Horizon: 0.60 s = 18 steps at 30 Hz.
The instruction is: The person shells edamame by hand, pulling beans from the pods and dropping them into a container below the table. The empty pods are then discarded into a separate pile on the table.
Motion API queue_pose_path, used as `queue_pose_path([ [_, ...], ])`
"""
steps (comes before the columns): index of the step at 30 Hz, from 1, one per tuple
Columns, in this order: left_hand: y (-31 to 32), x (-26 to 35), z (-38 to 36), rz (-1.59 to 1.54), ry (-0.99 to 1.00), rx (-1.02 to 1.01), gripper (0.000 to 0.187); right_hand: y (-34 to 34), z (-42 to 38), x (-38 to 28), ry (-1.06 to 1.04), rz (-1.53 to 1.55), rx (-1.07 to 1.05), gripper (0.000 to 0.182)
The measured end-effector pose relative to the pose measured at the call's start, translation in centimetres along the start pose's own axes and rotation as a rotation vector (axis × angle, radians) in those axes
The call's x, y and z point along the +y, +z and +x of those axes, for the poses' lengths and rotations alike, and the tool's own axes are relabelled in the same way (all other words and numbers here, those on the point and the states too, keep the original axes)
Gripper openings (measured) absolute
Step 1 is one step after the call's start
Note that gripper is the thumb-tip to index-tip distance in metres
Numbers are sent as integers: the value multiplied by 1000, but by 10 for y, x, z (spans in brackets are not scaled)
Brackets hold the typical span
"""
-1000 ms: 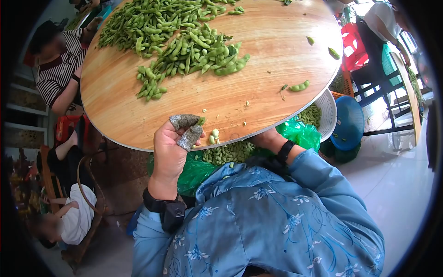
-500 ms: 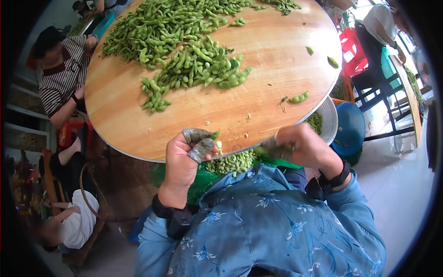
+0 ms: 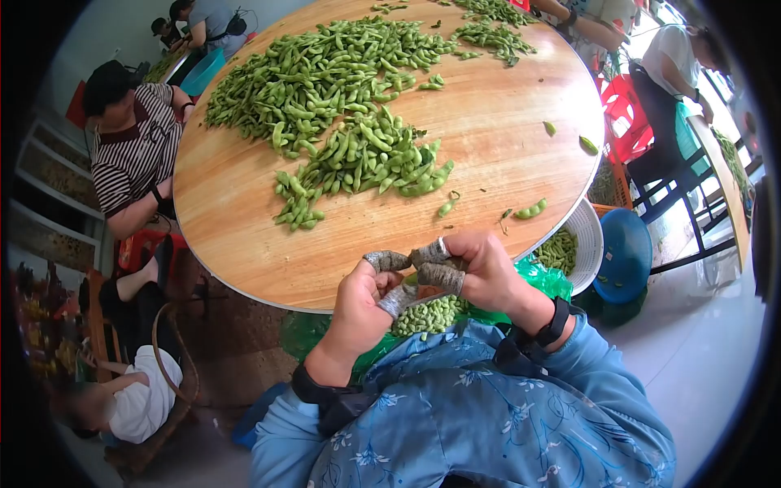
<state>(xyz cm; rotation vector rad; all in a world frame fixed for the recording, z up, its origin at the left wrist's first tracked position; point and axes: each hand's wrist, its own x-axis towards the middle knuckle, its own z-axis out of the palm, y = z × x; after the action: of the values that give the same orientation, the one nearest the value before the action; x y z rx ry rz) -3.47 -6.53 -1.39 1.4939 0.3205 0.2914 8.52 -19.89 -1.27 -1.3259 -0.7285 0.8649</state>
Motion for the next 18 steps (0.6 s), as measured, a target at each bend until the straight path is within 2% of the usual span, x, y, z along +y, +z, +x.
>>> queue_pose_path([
  [1, -4, 4, 1, -173, -174, -95, 17, 0, -2, -3, -43, -88, -37, 17],
  [2, -10, 4, 2, -130, -269, -147, 15, -1, -3, -4, -85, -175, -74, 17],
  [6, -13, 7, 1, 40, -313, -292, 16, 3, -4, -2, -192, -356, -17, 17],
  [8, -9, 1, -3, -11, -131, -129, 17, 7, -6, -7, -70, -37, 172, 19],
  [9, -9, -1, -4, -9, -127, -131, 17, 5, -5, -7, -75, -37, 173, 19],
  [12, -9, -8, -6, 291, 254, 123, 21, -8, -9, -7, 90, 69, 31, 26],
  [13, -8, -8, -4, 290, 255, 122, 21, -8, -10, -7, 89, 67, 32, 26],
  [15, -6, -5, -1, 681, 730, 123, 24, -7, -14, -6, 196, 248, -83, 25],
  [17, -3, -1, -2, 703, 715, 113, 22, -5, -15, -7, 230, 253, -62, 24],
  [18, -4, 1, -1, 729, 798, 109, 21, -5, -15, -7, 242, 266, -78, 23],
])
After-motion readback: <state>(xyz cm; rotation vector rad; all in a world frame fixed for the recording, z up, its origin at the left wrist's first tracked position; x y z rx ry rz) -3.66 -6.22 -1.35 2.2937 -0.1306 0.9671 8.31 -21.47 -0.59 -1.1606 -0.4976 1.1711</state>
